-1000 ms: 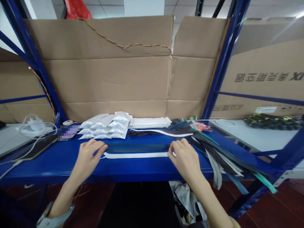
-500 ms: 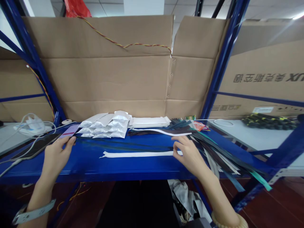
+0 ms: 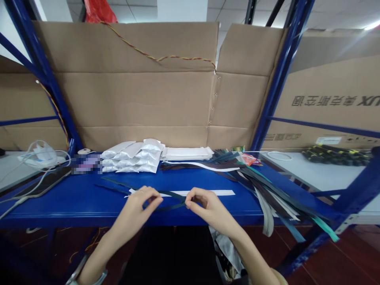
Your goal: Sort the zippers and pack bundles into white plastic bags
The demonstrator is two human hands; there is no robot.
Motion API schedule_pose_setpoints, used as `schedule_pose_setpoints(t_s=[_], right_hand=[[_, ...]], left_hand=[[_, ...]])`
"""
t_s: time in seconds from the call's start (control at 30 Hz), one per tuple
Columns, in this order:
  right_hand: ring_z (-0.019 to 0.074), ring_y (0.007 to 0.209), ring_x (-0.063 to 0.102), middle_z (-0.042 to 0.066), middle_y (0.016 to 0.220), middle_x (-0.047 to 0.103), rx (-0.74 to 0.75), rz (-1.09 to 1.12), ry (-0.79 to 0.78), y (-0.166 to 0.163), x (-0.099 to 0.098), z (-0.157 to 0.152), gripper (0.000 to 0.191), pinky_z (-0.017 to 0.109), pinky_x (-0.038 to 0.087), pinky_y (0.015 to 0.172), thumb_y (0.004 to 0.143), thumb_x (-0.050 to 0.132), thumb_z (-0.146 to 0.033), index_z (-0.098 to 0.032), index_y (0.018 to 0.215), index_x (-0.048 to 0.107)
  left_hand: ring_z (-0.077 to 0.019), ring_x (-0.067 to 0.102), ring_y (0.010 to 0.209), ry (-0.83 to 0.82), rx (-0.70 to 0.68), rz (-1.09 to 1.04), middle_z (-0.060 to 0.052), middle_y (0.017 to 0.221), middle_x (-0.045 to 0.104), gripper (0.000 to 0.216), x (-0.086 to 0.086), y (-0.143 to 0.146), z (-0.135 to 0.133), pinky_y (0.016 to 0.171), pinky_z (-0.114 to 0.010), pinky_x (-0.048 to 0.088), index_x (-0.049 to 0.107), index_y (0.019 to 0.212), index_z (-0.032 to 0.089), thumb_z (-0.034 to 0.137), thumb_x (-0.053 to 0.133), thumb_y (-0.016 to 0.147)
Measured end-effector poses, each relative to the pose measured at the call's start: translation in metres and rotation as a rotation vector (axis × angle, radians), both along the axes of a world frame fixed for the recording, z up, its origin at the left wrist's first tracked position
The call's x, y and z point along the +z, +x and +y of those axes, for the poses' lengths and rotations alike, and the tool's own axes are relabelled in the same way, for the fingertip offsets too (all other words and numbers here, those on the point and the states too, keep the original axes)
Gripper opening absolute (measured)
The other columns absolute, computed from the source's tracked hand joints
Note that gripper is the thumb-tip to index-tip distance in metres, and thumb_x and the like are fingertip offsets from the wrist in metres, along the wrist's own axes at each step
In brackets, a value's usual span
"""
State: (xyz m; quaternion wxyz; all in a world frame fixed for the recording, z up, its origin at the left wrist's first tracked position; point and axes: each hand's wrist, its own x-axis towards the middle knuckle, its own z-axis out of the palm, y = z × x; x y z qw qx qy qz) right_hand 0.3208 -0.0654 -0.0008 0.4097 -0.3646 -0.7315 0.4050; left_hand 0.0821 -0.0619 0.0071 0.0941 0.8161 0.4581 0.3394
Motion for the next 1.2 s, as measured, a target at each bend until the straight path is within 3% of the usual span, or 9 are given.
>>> schedule_pose_setpoints(t_s=[0.17,0.33,0.43,0.53,0.73,0.97,1.2], right_hand=[[0.0131,0.078,0.05,0.002,0.084,0.056,0.099,0.04,-0.013,-0.018,0.0,-0.011,0.015,0.025,0.039,0.073,0.089,0.057,-0.031,-0.016,0.086,0.059],[0.0133,0.079,0.05,0.002,0.085,0.055,0.115,0.1,-0.046,-0.026,-0.002,-0.012,0.014,0.026,0.039,0.074,0.089,0.057,-0.03,-0.016,0.086,0.059],[0.0134,0.079,0.053,0.0,0.082,0.054,0.091,0.182,-0.092,-0.029,-0.006,-0.009,0.015,0.028,0.04,0.076,0.089,0.058,-0.031,-0.019,0.098,0.055],[0.012,0.072,0.051,-0.004,0.073,0.05,0.037,0.204,-0.111,-0.03,-0.01,-0.007,0.024,0.027,0.038,0.072,0.089,0.057,-0.028,-0.023,0.111,0.049],[0.0119,0.069,0.049,-0.004,0.07,0.051,-0.005,0.164,-0.047,-0.033,-0.011,-0.01,0.026,0.026,0.037,0.069,0.087,0.056,-0.023,-0.023,0.112,0.047],[0.0106,0.064,0.049,-0.005,0.067,0.049,-0.164,0.338,-0.061,-0.008,0.003,-0.005,0.028,0.024,0.037,0.065,0.082,0.062,-0.026,-0.023,0.106,0.048],[0.0095,0.06,0.051,-0.005,0.066,0.053,-0.413,0.511,0.038,0.056,0.011,0.01,0.039,0.021,0.039,0.059,0.071,0.074,-0.025,-0.024,0.103,0.051]], left_hand=[[-0.014,0.058,0.08,-0.138,-0.132,-0.017,0.003,0.088,0.064,0.012,-0.008,0.012,-0.009,0.072,-0.025,0.04,0.061,0.087,0.023,0.033,0.054,0.09],[-0.0131,0.057,0.083,-0.054,-0.177,0.02,0.002,0.09,0.062,0.013,-0.006,0.01,-0.011,0.075,-0.024,0.04,0.058,0.087,0.022,0.023,0.047,0.094],[-0.0136,0.056,0.085,0.031,-0.16,0.09,0.0,0.094,0.059,0.02,-0.007,0.013,-0.013,0.074,-0.024,0.041,0.056,0.09,0.022,0.021,0.038,0.097],[-0.0159,0.055,0.087,0.151,-0.097,0.211,-0.002,0.097,0.058,0.019,-0.009,0.014,-0.014,0.07,-0.026,0.042,0.055,0.092,0.021,0.019,0.036,0.096],[-0.0205,0.051,0.088,0.428,-0.016,0.446,-0.003,0.091,0.059,0.012,-0.013,0.014,-0.01,0.069,-0.031,0.041,0.053,0.09,0.019,0.015,0.041,0.09],[-0.0175,0.051,0.081,0.435,0.264,0.442,-0.001,0.078,0.056,0.018,0.0,-0.016,0.006,0.064,-0.028,0.037,0.049,0.077,0.019,0.018,0.039,0.091],[-0.0165,0.055,0.084,0.332,0.564,0.352,-0.001,0.083,0.059,0.015,0.016,-0.076,0.023,0.061,-0.025,0.033,0.045,0.075,0.02,0.021,0.041,0.089]])
